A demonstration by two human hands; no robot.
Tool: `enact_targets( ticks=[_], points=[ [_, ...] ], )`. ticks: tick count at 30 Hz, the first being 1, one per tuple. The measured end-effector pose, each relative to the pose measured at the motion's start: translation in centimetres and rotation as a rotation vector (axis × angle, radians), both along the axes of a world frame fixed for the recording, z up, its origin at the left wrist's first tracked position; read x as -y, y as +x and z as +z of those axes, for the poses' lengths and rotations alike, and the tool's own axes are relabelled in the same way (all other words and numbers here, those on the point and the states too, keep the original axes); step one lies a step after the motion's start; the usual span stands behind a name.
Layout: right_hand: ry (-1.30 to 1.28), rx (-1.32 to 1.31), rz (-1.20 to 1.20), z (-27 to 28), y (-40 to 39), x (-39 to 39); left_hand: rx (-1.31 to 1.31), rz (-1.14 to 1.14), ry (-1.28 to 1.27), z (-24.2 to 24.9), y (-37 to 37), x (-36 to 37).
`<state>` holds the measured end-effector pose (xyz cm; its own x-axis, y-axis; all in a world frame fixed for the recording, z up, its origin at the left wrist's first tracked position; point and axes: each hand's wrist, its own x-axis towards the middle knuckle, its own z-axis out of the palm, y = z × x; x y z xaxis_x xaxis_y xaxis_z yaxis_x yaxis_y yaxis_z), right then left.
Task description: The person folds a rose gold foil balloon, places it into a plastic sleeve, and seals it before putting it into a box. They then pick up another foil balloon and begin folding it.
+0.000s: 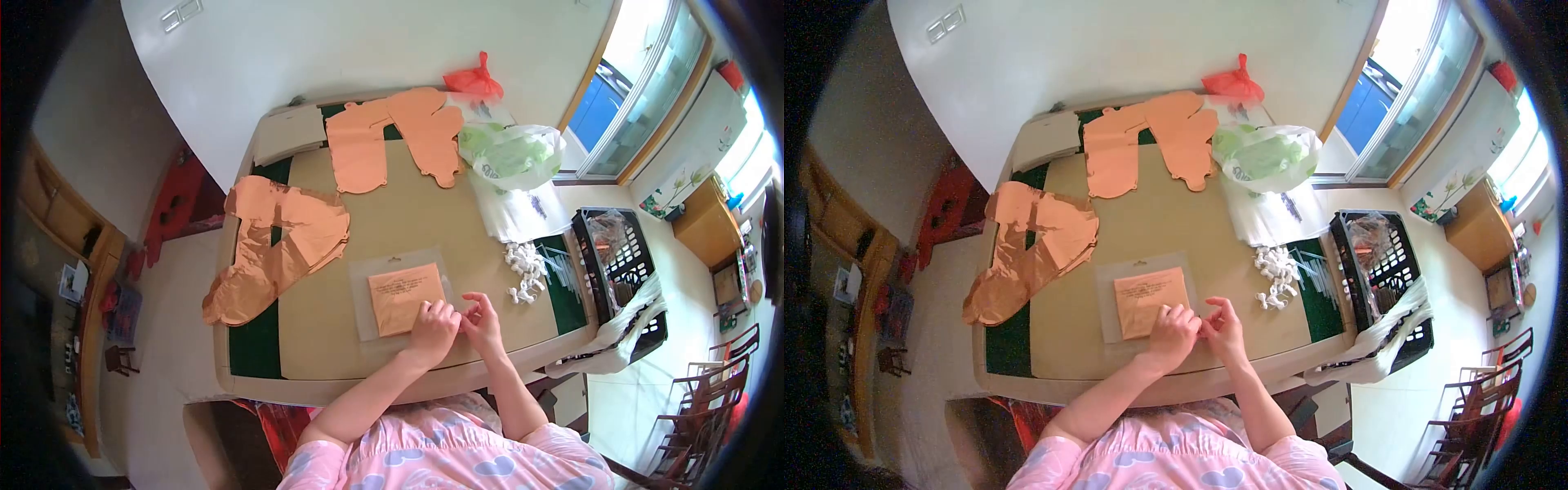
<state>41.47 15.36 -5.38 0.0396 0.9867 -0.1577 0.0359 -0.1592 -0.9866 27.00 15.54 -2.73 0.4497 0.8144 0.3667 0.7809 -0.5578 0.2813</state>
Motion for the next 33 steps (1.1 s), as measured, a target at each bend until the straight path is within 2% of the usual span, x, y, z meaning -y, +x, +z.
enact_targets(
  ticks=[3, 6, 7, 9, 13, 15, 17, 19, 20, 21, 22, 23, 25, 28, 29, 32, 33],
  points=[
    [0.012, -0.017, 0.006, 0.1, -0.1, 0.2, -0.048, -0.033, 0.036, -0.5, 0.2, 0.2],
    [0.03, 0.174, -0.023, 1.4, -0.6, 0.4, -0.021, -0.031, 0.053, -0.6, 0.0, 0.7],
    [0.015, 0.13, -0.013, 1.4, -0.6, 0.3, -0.002, -0.025, 0.052, -0.6, -0.1, 0.8],
    [-0.019, 0.05, 0.003, 1.1, -0.4, 0.4, 0.116, -0.018, -0.048, -0.5, -0.9, 1.1],
    [-0.003, 0.087, -0.031, 0.5, 0.0, 0.4, 0.398, 0.009, -0.297, 1.4, -4.9, 2.6],
    [-0.04, 0.056, -0.041, 0.5, 0.6, 0.0, 0.837, 0.153, -0.717, 2.5, -8.7, 3.8],
    [-0.08, 0.079, -0.007, 1.0, 1.3, -0.1, 1.44, 0.142, -0.921, 2.8, -15.0, 4.6],
    [-0.067, 0.086, 0.038, 1.2, 1.4, -0.1, 1.535, 0.39, -0.724, 5.3, -21.4, 5.9],
    [-0.065, 0.098, 0.035, 1.1, 1.3, -0.1, 1.676, 0.45, -0.579, 4.6, -25.0, 6.3],
    [-0.06, 0.11, 0.036, 1.1, 1.3, -0.2, 1.698, 0.419, -0.465, 4.3, -29.1, 7.1],
    [-0.055, 0.122, 0.035, 0.9, 1.1, -0.2, 1.745, 0.54, -0.236, 3.3, -32.5, 7.5],
    [-0.049, 0.118, 0.05, 0.9, 0.9, -0.3, 1.663, 0.473, -0.179, 2.3, -37.7, 8.9],
    [-0.034, 0.128, 0.06, 1.0, 1.2, -0.1, 1.961, 0.535, 0.102, -0.7, -45.9, 11.1],
    [-0.066, 0.197, 0.079, 0.4, 1.5, -0.4, 1.472, 1.031, -0.171, -0.3, -48.5, 12.2],
    [-0.06, 0.149, 0.067, 0.3, 1.7, -0.3, 1.283, 1.174, -0.272, -0.3, -48.9, 12.6],
    [-0.022, 0.071, 0.073, -0.1, 2.2, 0.4, 0.654, 1.5, -0.572, -1.0, -49.2, 13.1],
    [0.008, 0.089, 0.109, -1.2, 2.8, 0.4, 0.45, 1.487, -0.339, -2.0, -49.1, 13.3]
  ],
)
